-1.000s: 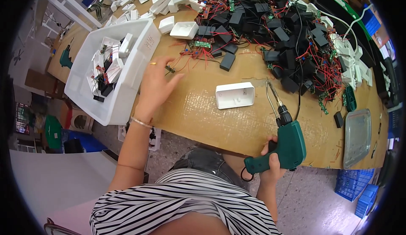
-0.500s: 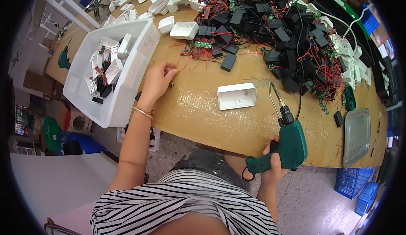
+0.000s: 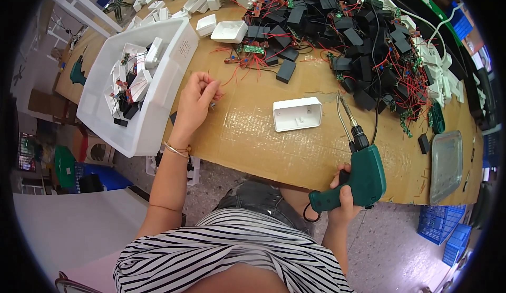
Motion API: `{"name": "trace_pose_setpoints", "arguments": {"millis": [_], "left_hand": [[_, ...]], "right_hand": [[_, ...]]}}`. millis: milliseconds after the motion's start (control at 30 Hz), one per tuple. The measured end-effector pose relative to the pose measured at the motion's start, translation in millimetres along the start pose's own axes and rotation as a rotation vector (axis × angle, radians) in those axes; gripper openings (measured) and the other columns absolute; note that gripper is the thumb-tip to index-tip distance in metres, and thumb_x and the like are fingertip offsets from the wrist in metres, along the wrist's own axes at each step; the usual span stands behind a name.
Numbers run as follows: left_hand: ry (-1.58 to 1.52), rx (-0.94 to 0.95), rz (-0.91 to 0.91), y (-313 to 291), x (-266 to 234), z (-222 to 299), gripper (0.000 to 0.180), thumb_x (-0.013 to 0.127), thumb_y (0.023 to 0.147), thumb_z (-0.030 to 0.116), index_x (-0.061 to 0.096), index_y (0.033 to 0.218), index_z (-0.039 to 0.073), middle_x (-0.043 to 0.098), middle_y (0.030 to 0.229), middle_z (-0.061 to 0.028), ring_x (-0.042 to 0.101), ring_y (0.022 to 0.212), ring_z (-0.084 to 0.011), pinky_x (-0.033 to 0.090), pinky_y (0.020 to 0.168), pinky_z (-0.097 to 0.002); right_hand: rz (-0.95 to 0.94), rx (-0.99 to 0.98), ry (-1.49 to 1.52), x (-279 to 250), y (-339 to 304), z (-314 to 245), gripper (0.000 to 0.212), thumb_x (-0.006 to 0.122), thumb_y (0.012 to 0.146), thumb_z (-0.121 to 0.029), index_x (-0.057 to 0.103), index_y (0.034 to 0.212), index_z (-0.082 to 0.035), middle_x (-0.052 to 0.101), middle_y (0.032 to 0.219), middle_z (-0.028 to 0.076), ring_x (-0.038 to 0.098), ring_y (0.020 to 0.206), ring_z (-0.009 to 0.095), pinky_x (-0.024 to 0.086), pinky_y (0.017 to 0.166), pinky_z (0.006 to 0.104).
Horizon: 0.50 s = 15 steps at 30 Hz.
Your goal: Assemble electronic components by placing batteries and circuit boards into plastic enclosures and securing them.
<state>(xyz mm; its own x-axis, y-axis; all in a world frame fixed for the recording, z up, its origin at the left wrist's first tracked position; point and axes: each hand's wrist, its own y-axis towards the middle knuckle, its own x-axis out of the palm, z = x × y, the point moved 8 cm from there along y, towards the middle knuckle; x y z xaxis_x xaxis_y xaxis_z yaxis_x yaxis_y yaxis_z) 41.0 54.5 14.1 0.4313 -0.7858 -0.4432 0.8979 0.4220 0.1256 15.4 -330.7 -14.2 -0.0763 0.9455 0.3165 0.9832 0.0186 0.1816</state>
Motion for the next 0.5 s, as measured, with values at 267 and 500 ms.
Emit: {"name": "trace_pose_setpoints", "arguments": {"millis": [267,500], "left_hand": [[-0.329,-0.015,-0.140,-9,26,-12,0.031,0.060,0.092,0.021,0.036,0.099,0.003,0.063,0.092,-0.0125,0.062,0.076,-0.0142,0.049,0.069,-0.0279],[0.185,0.302,-0.130,-17,27,12,0.031,0.076,0.077,0.016,0.055,0.094,0.001,0.054,0.120,-0.0121,0.052,0.072,-0.0113,0.046,0.067,-0.0256]], "right_hand": [[0.001,-0.003,-0.010,5,0,-1,0.052,0.055,0.084,-0.022,0.045,0.127,0.007,0.056,0.111,0.018,0.052,0.077,0.015,0.042,0.076,0.0279],[-0.016,0.010,-0.010,4,1,-1,0.053,0.056,0.084,-0.021,0.044,0.127,0.007,0.055,0.112,0.018,0.052,0.077,0.015,0.042,0.076,0.0279]]}}
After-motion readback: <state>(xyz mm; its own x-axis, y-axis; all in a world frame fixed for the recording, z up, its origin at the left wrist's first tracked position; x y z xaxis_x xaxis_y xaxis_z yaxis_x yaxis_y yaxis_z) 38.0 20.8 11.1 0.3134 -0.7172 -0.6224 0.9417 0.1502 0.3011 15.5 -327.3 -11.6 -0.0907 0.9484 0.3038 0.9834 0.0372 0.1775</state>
